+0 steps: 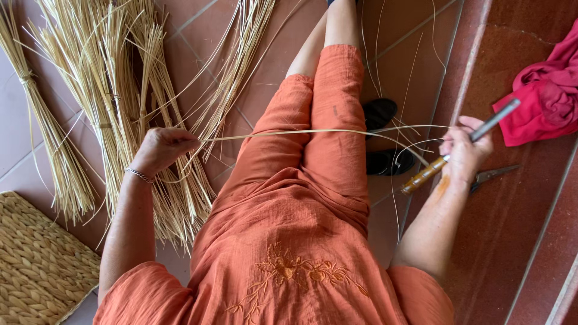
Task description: The person sits on the floor and splits thin rattan or palm strips with a small knife, drawing each strip against the blade to peel it into narrower strands and setting finished strands aside. They repeatedly take new strips from a bundle beside them and work each one on their lap.
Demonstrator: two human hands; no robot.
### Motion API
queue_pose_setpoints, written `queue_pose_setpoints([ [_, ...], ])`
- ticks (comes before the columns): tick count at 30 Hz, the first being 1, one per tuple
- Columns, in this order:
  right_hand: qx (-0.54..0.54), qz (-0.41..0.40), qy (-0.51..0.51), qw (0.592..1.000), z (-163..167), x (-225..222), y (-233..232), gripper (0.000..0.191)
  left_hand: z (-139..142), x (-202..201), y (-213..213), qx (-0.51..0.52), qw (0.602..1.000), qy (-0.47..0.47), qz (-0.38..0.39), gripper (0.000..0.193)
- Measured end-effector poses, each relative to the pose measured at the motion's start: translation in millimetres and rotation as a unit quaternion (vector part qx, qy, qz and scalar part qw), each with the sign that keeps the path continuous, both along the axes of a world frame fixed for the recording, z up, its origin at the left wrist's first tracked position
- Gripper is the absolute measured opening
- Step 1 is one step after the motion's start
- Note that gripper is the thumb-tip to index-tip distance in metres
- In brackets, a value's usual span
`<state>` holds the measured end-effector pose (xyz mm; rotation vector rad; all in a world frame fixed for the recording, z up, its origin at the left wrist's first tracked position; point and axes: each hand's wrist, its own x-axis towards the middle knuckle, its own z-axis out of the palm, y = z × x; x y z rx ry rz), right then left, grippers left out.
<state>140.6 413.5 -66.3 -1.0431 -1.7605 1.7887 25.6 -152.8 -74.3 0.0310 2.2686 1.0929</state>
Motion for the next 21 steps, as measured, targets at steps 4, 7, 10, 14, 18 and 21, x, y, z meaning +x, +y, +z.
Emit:
queue_pose_setpoints([
  [4, 0.087, -0.011, -0.022, 0.996, 3, 18, 14, 0.020, -1, 2, -3, -0.022, 0.995, 0.074, -0.069, 0.014],
  [7, 0.112, 0.065, -0.026, 0.991, 4, 20, -14, 0.014, -5, 7, 5, -0.014, 0.991, 0.118, -0.057, 0.012],
  [10, 0.240, 0.252, -0.023, 0.937, 4, 2, -58, 0.007, -3, 10, 12, -0.037, 0.968, 0.227, -0.101, 0.013],
  [14, 0.255, 0.422, -0.070, 0.867, -4, -36, -119, 0.008, 8, 14, 14, -0.033, 0.932, 0.332, -0.140, 0.011],
  [18, 0.243, 0.529, -0.198, 0.789, -11, -59, -152, 0.021, 16, 20, 18, -0.053, 0.919, 0.362, -0.145, 0.008],
  [21, 0.301, 0.555, -0.179, 0.755, -19, -65, -164, 0.022, 20, 22, 19, -0.066, 0.909, 0.383, -0.151, 0.006],
])
